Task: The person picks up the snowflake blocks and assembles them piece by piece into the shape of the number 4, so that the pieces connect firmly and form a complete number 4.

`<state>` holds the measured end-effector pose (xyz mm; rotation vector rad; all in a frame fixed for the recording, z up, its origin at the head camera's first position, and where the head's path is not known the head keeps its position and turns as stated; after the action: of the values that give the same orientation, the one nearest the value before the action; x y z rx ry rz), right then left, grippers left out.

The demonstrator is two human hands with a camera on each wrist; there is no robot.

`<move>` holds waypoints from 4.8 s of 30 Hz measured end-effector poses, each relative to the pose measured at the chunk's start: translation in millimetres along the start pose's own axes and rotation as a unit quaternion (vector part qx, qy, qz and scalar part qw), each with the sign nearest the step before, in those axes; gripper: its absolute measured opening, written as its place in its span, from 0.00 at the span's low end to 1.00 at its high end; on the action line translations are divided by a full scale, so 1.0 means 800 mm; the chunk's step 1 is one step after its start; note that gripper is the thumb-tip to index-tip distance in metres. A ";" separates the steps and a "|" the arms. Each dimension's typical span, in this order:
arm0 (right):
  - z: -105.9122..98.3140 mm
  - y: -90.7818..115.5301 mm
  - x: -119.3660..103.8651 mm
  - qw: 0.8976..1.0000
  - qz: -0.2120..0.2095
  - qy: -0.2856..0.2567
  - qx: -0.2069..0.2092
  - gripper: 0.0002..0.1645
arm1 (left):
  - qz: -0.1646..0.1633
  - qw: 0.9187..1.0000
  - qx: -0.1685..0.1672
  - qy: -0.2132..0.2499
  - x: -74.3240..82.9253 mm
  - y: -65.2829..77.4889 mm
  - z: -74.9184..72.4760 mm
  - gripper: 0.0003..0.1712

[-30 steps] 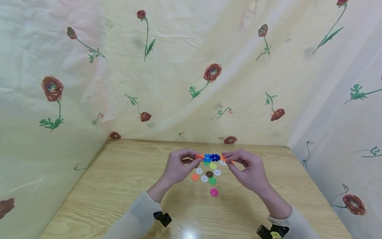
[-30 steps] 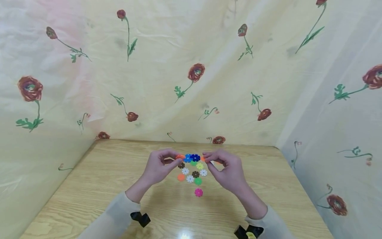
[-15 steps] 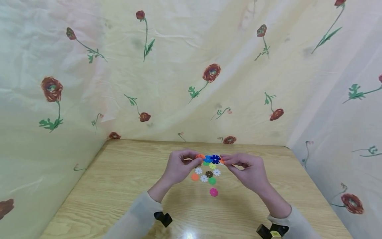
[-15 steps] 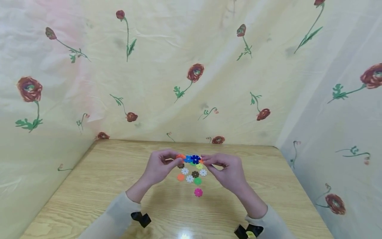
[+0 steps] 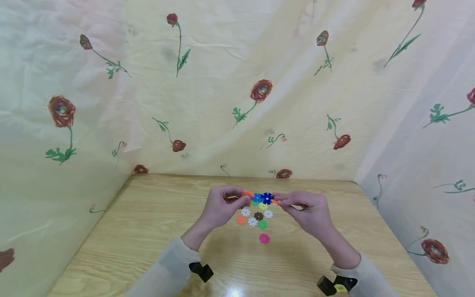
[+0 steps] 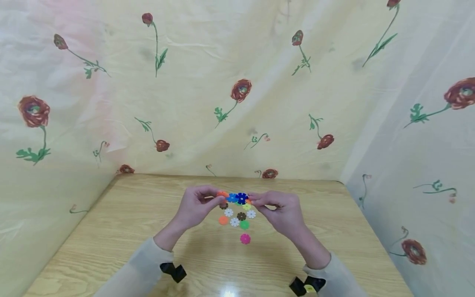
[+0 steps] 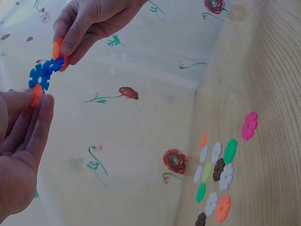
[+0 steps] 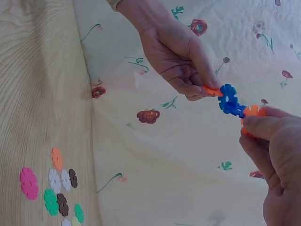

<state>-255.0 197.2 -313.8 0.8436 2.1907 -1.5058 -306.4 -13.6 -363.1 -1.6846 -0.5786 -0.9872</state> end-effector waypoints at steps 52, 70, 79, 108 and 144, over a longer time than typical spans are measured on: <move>0.016 0.003 0.028 0.988 -0.002 0.153 0.023 0.21 | 0.073 0.993 -0.007 -0.092 0.023 0.007 -0.004 0.11; 0.008 0.018 0.086 0.978 0.043 0.205 0.012 0.19 | 0.088 0.992 -0.011 -0.084 0.021 0.000 0.006 0.11; 0.025 0.035 0.116 0.980 0.092 0.175 -0.024 0.17 | 0.083 0.992 -0.017 -0.095 0.021 -0.001 0.005 0.11; 0.069 0.075 0.147 0.966 0.168 0.152 -0.122 0.15 | 0.079 0.992 -0.021 -0.092 0.022 0.004 0.005 0.10; 0.112 0.114 0.155 0.925 0.193 0.181 -0.274 0.12 | 0.073 0.994 -0.030 -0.081 0.022 0.006 0.011 0.10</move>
<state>-294.2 171.7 -485.5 1.3175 2.3254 -0.5355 -290.6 -8.9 -352.1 -1.8442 -0.5281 -0.7740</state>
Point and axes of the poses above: each hand's wrist, its own y-axis away from the middle knuckle, its own z-axis out of the palm, x = y × z, the point moved 9 cm from there along -y, towards the middle knuckle, and after that the axes turned 8 degrees about z, right-handed, at the moved point
